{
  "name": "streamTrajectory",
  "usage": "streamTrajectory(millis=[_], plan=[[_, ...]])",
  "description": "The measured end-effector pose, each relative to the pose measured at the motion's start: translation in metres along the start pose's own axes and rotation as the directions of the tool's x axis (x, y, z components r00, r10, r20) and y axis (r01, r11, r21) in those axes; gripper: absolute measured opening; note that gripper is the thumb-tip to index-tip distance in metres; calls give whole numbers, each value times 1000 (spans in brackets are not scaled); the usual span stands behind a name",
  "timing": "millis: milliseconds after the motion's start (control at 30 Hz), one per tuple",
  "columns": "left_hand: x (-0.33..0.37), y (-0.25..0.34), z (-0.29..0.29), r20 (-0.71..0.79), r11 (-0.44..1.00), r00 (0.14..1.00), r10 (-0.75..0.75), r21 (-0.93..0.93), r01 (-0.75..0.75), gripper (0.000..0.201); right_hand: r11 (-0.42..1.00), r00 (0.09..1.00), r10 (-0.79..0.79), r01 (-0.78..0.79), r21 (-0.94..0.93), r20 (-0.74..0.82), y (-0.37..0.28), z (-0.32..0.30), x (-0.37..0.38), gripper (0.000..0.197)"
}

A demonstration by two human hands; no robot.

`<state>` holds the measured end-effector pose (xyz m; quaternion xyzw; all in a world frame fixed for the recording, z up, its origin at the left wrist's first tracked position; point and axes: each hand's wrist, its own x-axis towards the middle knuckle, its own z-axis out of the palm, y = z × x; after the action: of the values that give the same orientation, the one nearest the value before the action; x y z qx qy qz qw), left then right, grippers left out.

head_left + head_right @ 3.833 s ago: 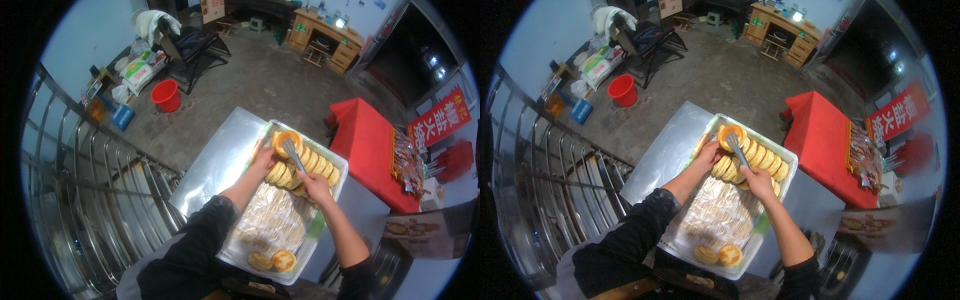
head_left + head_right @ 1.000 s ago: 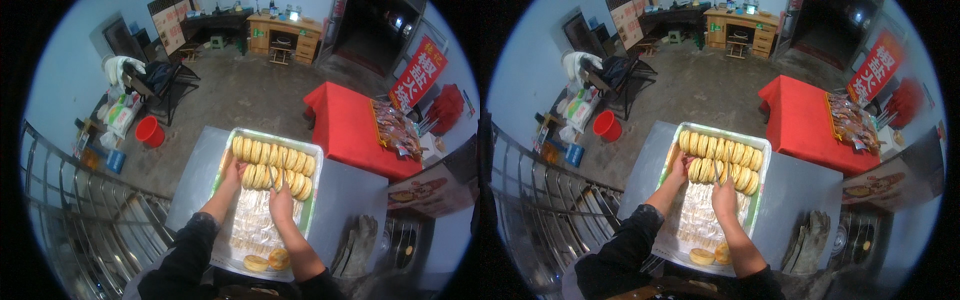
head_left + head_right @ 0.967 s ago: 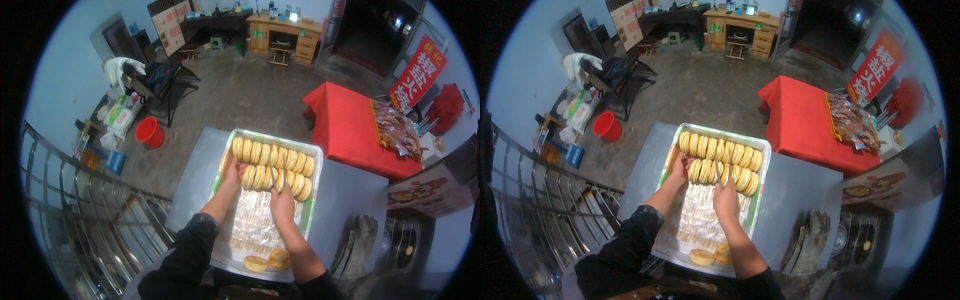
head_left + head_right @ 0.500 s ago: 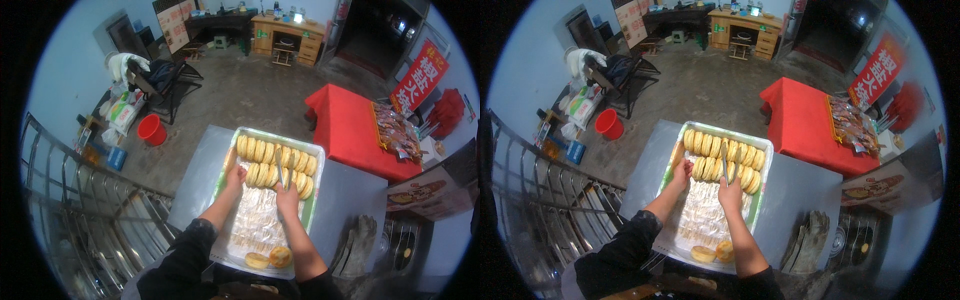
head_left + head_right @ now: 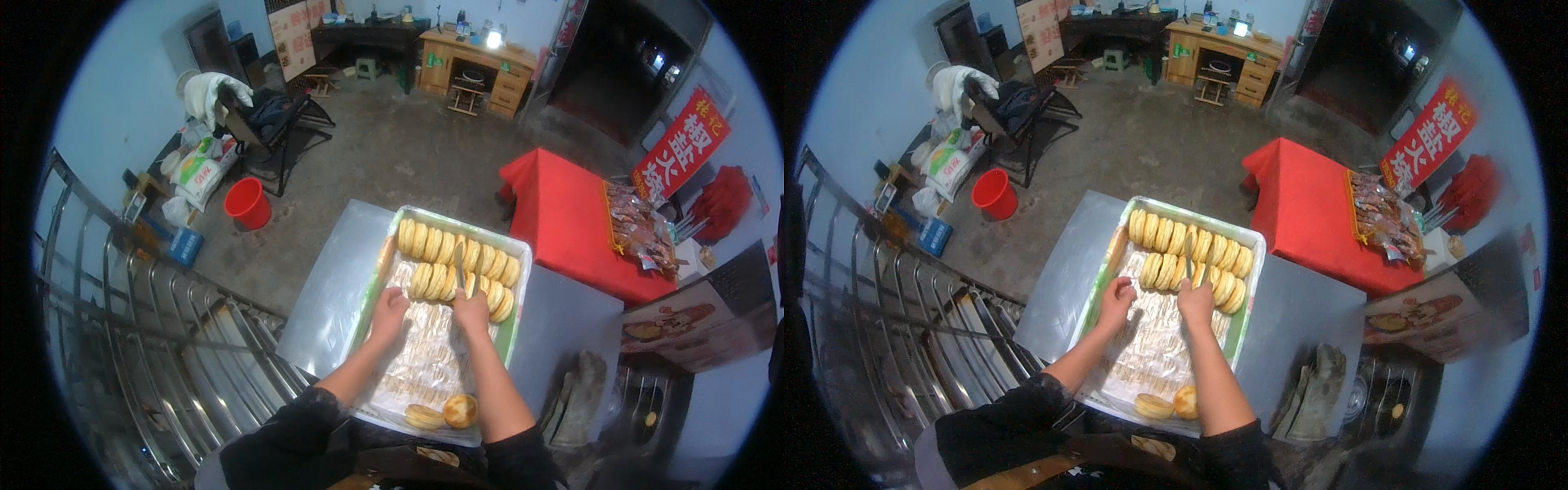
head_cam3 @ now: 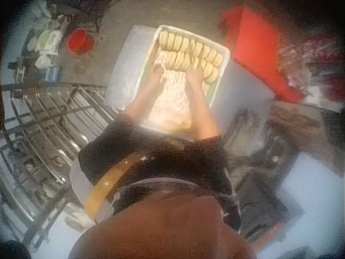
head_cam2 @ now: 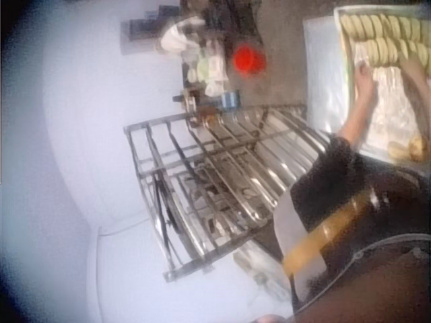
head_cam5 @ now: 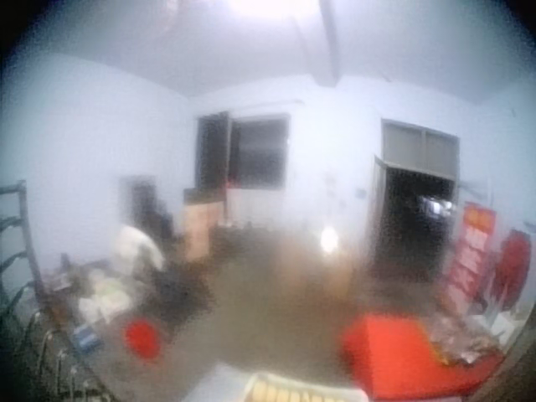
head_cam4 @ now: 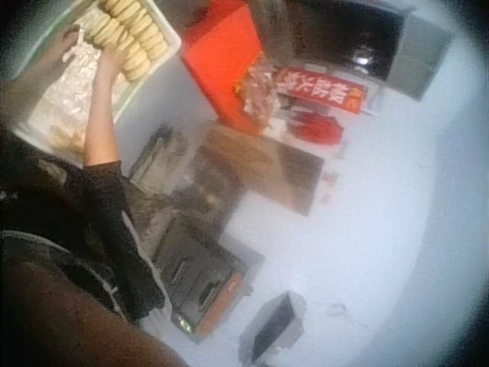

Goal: The person arranges round pastries in a white tray using tongs, then covers the tray with a white cloth. The person also handles dough in a plastic bag on a stainless steel countertop.

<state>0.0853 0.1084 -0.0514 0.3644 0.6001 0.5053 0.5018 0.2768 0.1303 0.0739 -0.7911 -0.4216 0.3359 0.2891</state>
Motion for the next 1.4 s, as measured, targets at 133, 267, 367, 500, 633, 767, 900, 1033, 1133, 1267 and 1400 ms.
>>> streamTrajectory(millis=[133, 267, 367, 500, 633, 767, 900, 1033, 1133, 1267, 1400], plan=[[-9, 45, -17, -46, 949, 964, 260, 194, -247, 43, 1000, 1000, -15, 14, 19, 15, 4, 1, 5, 55], [-1, 67, -41, -95, 830, 913, 397, 461, -314, 44, 998, 998, -50, 49, -30, -30, 14, 6, 8, 56], [-3, 64, -53, -96, 700, 898, 428, 664, -262, 47, 1000, 1000, 16, -16, -15, 14, 16, 10, 13, 58], [-10, 61, -55, -78, 678, 957, 278, 722, -138, 56, 993, 997, 78, -78, -92, -8, 11, 17, 20, 57], [-13, 67, -51, -47, 665, 983, 175, 743, -83, 62, 986, 988, 145, -139, -87, 62, -3, 27, 42, 50], [-17, 71, -50, -59, 645, 942, 331, 743, -180, 62, 979, 985, 136, -118, -164, 104, -11, 43, 64, 45], [-21, 70, -46, 87, 481, 788, 610, 750, -455, 61, 987, 987, 118, -130, -98, -112, -7, 62, 47, 46], [-5, 69, -21, 188, 669, 830, 525, 512, -539, 61, 971, 971, 129, -164, -171, -199, -7, 65, 26, 48], [20, 67, 7, 97, 745, 905, 413, 535, -398, 62, 975, 972, 179, -196, -106, -154, -13, 60, 27, 51], [58, 64, 28, -71, 853, 966, 249, 488, -184, 64, 979, 977, 201, -204, -23, -76, -11, 50, 32, 55], [82, 60, 38, -129, 949, 988, 79, 313, -35, 60, 987, 985, 160, -158, 27, -67, 2, 37, 13, 59]])
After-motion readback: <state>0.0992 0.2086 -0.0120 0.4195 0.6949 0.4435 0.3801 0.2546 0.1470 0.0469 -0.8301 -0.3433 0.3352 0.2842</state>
